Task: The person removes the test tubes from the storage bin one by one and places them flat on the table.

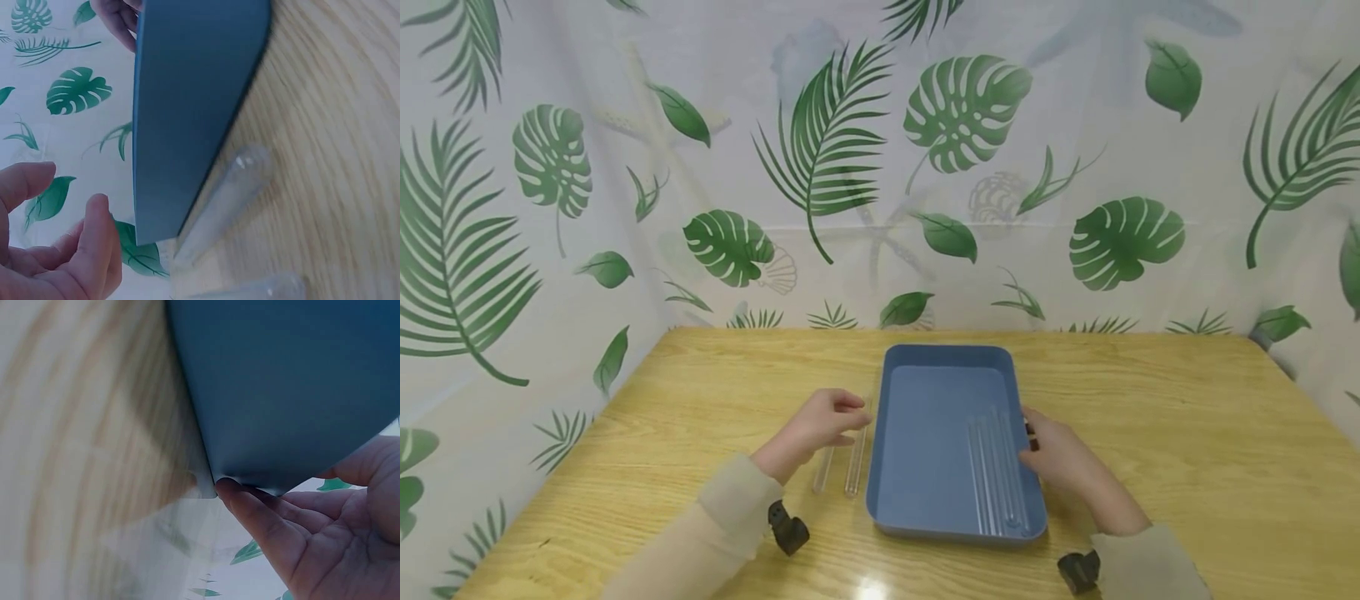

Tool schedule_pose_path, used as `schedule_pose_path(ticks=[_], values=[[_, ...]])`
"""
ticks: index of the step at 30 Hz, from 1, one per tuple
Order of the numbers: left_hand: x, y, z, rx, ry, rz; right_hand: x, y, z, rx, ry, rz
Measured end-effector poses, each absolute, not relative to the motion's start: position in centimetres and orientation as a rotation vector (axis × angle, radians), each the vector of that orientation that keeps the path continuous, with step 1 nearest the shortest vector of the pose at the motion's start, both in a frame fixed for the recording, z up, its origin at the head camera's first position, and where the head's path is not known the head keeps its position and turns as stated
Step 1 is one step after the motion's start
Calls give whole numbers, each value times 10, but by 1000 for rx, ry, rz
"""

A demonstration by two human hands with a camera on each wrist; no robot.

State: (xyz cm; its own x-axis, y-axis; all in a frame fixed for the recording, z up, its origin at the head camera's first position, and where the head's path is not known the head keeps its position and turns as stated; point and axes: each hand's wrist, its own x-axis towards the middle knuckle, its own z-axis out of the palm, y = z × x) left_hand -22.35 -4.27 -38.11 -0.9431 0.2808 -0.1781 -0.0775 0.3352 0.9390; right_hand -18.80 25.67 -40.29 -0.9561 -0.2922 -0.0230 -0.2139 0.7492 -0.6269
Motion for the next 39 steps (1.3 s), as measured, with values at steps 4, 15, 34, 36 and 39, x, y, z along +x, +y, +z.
schedule_pose_path(ticks=[4,15,34,36,39], values=[[-222,-35,-379,178,2254,1678,-187,256,-403,-410,2825,-995],[-217,-20,-376,223,2163,1760,-188,256,-402,-398,2831,-977],[-212,10,-380,259,2111,1740,-186,254,-402,-388,2807,-1014],[-211,13,-380,259,2103,1741,-186,254,-401,-390,2810,-1011],[-210,16,-381,259,2093,1734,-187,254,-402,-395,2819,-1002]])
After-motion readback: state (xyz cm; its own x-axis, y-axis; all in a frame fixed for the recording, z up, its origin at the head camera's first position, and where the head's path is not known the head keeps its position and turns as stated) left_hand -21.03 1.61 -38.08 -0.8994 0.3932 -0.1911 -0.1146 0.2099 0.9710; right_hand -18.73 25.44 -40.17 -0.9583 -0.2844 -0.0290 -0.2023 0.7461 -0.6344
